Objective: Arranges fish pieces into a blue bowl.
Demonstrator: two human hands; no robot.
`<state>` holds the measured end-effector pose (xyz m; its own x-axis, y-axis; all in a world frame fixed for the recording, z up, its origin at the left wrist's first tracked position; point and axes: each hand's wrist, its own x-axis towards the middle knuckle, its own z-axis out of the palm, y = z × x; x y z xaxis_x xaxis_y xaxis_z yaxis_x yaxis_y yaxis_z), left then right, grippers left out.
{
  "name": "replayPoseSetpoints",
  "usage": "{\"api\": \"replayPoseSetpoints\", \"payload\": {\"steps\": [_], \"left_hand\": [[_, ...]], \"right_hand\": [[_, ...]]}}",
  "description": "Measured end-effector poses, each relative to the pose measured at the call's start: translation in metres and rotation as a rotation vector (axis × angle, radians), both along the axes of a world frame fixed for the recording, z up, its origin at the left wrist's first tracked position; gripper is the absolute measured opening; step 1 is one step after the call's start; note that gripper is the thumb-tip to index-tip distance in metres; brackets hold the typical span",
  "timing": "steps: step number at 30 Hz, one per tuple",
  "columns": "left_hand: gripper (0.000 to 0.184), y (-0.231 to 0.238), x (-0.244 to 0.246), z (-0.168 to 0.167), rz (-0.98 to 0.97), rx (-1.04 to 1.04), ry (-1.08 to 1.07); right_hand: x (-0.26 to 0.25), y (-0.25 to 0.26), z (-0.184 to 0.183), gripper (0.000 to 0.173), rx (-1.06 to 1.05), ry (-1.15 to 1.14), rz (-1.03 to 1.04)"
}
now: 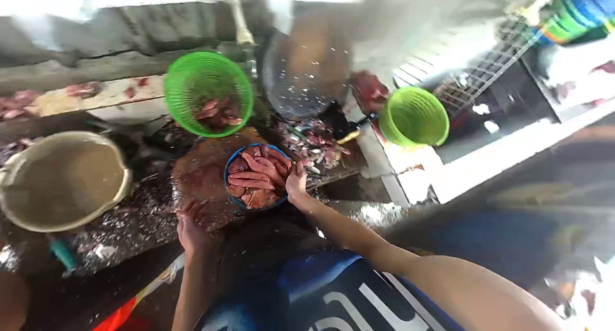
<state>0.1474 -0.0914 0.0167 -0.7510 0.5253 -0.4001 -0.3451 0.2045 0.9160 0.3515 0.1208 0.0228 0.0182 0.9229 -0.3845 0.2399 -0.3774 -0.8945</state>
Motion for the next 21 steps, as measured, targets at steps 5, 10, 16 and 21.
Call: {"api": "replayPoseSetpoints", "payload": {"steps": [5, 10, 16, 21], "left_hand": [[0.049, 0.049, 0.040, 0.008, -0.397, -0.010, 0.075], [0.059, 0.150, 0.116, 0.012, -0.960, 0.059, -0.014], [0.038, 0.251, 0.236, 0.035, -1.669, 0.020, -0.209], [0.022, 0.261, 0.256, 0.018, -1.596, -0.058, 0.083]], "right_hand": [[0.112, 0.027, -0.012, 0.029, 0.116, -0.028, -0.255], [0.204, 0.040, 0.000, 0.030, 0.214, -0.187, -0.574], [0.267, 0.044, 0.003, 0.035, 0.169, -0.241, -0.882], [0.316, 0.024, 0.014, 0.064, 0.077, -0.176, -1.032]]}}
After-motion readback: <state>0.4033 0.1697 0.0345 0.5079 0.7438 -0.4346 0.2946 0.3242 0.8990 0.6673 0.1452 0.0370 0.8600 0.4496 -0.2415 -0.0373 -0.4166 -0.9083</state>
